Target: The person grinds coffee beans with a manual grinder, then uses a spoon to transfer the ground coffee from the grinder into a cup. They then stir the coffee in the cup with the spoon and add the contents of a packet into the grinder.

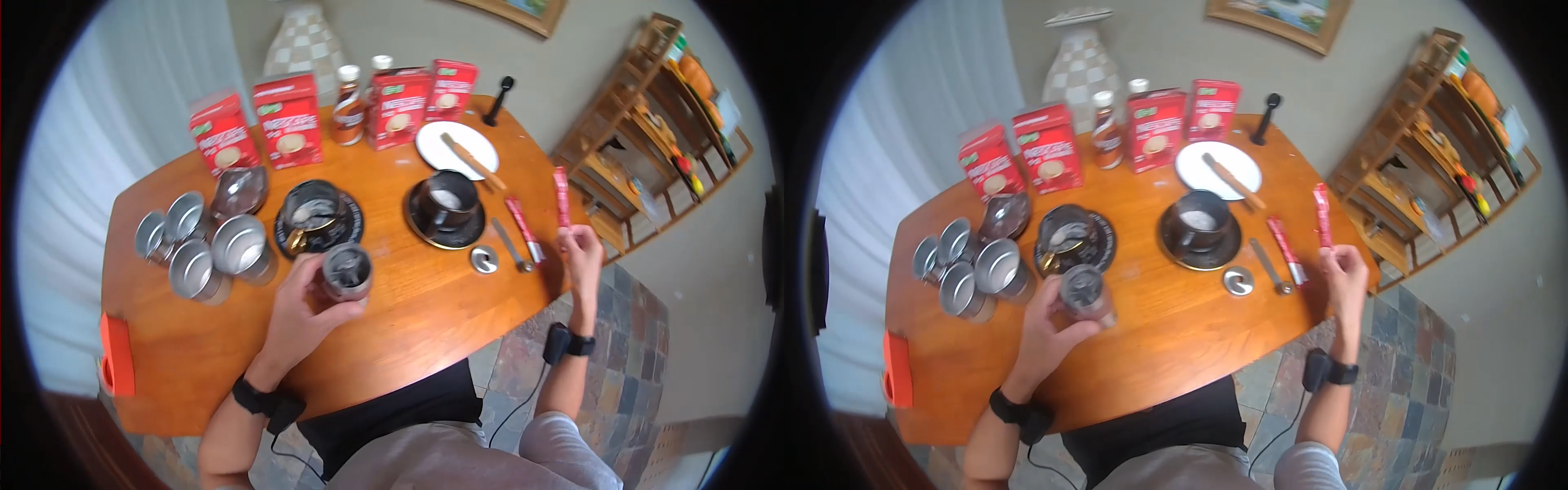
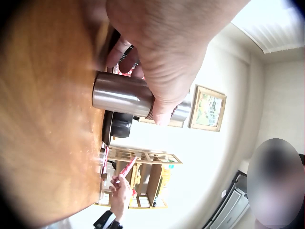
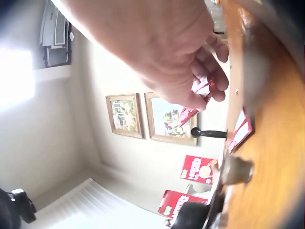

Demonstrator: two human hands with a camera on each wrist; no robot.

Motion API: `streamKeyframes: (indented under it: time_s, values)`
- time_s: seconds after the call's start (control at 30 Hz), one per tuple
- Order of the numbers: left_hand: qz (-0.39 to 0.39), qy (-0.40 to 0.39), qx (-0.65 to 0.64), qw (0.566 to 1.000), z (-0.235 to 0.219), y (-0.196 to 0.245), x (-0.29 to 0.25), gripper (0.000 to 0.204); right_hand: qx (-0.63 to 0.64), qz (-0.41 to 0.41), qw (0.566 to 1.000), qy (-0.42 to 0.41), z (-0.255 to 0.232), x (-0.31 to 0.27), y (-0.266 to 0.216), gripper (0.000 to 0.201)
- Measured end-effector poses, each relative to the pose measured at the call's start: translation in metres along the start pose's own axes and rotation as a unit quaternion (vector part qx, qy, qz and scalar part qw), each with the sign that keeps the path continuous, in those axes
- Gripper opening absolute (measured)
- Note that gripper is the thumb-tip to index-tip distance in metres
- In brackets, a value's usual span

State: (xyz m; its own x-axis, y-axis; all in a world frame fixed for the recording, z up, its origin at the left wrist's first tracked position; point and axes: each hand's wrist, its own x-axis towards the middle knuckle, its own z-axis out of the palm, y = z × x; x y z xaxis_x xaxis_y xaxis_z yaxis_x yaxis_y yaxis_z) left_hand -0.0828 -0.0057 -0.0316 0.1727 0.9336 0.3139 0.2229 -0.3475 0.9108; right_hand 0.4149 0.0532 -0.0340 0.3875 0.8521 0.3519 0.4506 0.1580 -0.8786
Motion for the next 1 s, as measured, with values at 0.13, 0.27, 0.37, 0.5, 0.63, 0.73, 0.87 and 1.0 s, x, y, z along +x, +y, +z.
streamKeyframes:
  time_s: [0.13,0.27,0.37,0.5,0.63,0.73,0.87,1.0]
  values:
    - [-0.027,-0.02,-0.005,0.999,0.002,0.009,0.001,0.076,0.085,-0.019,0.992,-0.094,0.033,-0.029,-0.093,0.013]
    - [-0.021,-0.011,0.006,1.0,0.001,0.008,-0.001,0.077,0.091,-0.045,0.974,-0.201,0.077,-0.068,-0.157,0.015]
    - [0.004,-0.013,0.016,1.0,0.0,0.011,-0.001,0.075,-0.019,-0.184,0.953,-0.241,0.099,-0.085,-0.183,0.019]
    - [-0.007,-0.006,0.007,1.0,0.001,0.013,-0.002,0.076,-0.052,-0.238,0.94,-0.24,0.105,-0.093,-0.195,0.023]
    - [0.005,-0.002,0.021,1.0,0.0,0.012,-0.003,0.077,-0.089,-0.246,0.939,-0.222,0.104,-0.091,-0.198,0.022]
    - [0.011,-0.004,0.022,1.0,0.0,0.011,-0.002,0.078,-0.103,-0.265,0.929,-0.237,0.104,-0.09,-0.202,0.022]
    - [0.006,-0.008,0.02,1.0,0.0,0.012,-0.002,0.079,-0.14,-0.343,0.902,-0.221,0.107,-0.089,-0.211,0.023]
    - [0.01,-0.007,0.021,1.0,-0.001,0.013,-0.002,0.079,-0.153,-0.405,0.879,-0.2,0.108,-0.086,-0.217,0.026]
